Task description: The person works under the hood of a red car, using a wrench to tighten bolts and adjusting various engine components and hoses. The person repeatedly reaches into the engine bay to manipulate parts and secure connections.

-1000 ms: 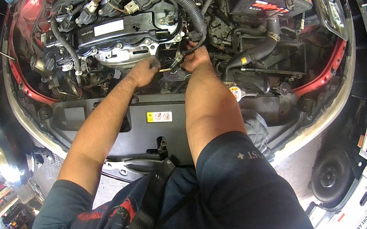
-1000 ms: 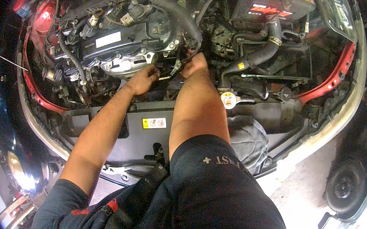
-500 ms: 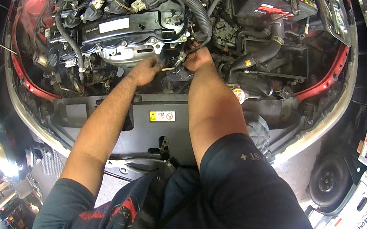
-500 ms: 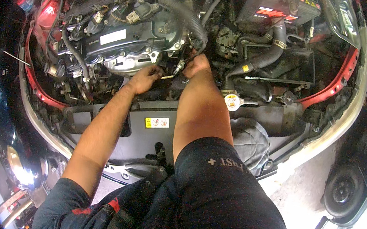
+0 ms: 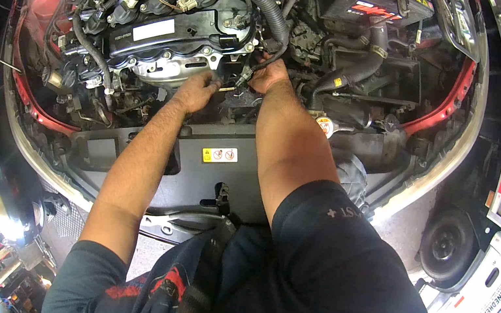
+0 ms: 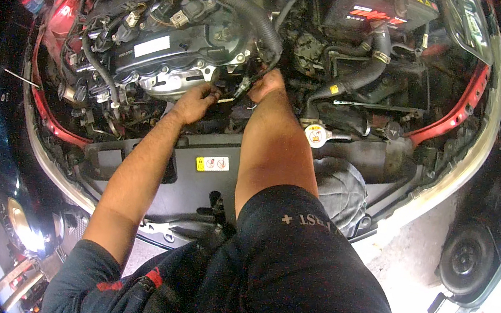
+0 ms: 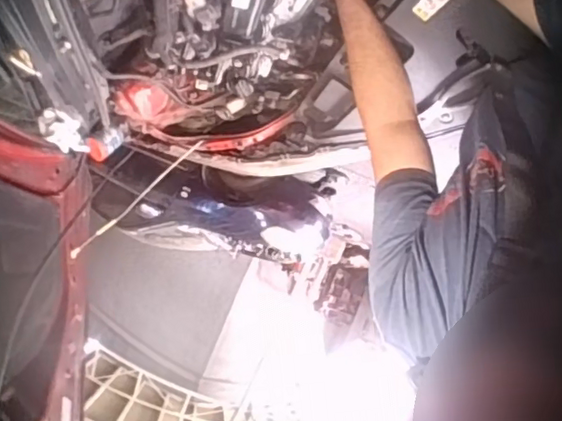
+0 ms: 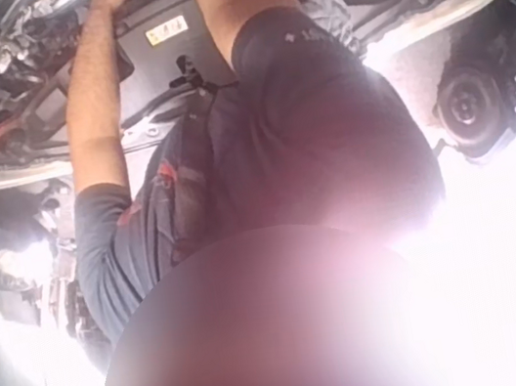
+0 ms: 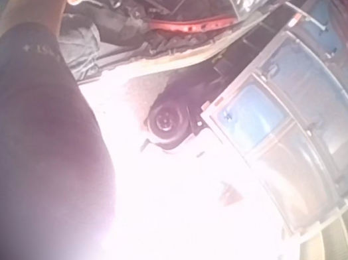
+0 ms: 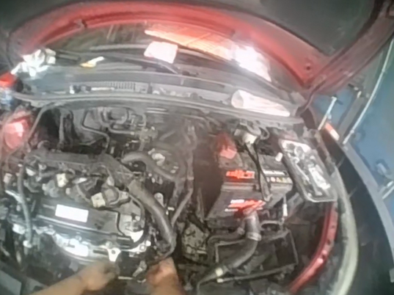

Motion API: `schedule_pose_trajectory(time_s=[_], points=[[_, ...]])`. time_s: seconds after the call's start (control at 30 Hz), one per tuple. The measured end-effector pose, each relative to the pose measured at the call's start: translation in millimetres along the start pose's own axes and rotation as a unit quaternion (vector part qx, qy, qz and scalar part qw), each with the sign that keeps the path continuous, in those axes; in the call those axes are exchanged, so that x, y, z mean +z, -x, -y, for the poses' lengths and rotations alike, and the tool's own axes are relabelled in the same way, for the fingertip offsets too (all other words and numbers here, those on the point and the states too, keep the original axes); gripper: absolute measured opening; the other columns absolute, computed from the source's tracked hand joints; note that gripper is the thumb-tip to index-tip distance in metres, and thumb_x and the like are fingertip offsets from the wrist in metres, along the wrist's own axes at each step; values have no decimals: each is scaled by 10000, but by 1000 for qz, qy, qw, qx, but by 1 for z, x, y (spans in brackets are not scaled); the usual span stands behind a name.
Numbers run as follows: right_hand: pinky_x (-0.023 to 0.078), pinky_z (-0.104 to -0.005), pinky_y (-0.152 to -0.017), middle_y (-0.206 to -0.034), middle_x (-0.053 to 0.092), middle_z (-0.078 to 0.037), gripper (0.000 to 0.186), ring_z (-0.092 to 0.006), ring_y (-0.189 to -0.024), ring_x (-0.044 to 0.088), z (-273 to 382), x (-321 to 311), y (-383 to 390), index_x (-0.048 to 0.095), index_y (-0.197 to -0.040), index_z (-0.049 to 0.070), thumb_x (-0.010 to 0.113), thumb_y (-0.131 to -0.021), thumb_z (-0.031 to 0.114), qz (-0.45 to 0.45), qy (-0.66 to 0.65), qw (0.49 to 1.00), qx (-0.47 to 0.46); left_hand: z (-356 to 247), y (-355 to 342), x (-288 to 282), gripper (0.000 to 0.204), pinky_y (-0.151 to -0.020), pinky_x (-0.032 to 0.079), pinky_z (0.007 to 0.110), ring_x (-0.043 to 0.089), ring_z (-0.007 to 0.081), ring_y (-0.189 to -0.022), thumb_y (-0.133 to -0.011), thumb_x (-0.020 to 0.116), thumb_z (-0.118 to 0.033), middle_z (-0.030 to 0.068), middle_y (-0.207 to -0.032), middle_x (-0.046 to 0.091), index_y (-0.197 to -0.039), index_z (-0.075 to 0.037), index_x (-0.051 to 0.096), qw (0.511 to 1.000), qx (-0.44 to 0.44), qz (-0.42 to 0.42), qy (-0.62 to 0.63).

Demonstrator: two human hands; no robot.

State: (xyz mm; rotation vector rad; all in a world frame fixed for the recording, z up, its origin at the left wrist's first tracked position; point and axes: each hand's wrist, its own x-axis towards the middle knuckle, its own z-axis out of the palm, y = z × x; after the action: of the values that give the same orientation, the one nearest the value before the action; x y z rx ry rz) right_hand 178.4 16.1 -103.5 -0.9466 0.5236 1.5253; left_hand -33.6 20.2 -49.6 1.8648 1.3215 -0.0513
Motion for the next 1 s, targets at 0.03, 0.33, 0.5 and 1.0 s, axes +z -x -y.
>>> schedule_pose_trajectory(time_s=[0.03, 0.33, 0.5, 1.0], points=[[296, -513, -1091, -1368, 491, -104, 369, -287, -1235, 479, 1, -3, -5, 496, -1258, 76, 437, -974, 304, 18, 8, 1000, 12, 0, -1, 0, 309, -957, 435, 381, 605, 315, -1068, -923, 567, -243, 199, -1097, 645, -1124, -12, 607, 1000, 6, -4, -4], [427, -441, -874, -868, 591, -65, 323, -216, -782, 538, -7, -14, -37, 635, -907, 112, 400, -943, 331, -28, 22, 999, 4, 6, -4, 2, 364, -941, 446, 416, 611, 359, -1058, -939, 552, -294, 268, -1098, 629, -1114, 19, 620, 1000, 19, 0, -24], [397, -376, -722, -764, 477, -42, 310, -196, -650, 421, 1, -5, -9, 615, -863, 99, 427, -936, 335, -61, 89, 994, 29, -3, 2, -1, 384, -958, 441, 420, 603, 364, -1087, -940, 555, -301, 268, -1136, 624, -1124, 30, 619, 1000, 6, -14, -24], [351, -299, -609, -798, 457, -38, 272, -176, -634, 362, 2, -9, -23, 661, -1001, 173, 420, -939, 284, 16, 43, 998, 40, -6, 16, -7, 362, -992, 430, 407, 598, 351, -1113, -946, 535, -258, 241, -1162, 631, -1191, -1, 611, 998, -11, -33, -50]])
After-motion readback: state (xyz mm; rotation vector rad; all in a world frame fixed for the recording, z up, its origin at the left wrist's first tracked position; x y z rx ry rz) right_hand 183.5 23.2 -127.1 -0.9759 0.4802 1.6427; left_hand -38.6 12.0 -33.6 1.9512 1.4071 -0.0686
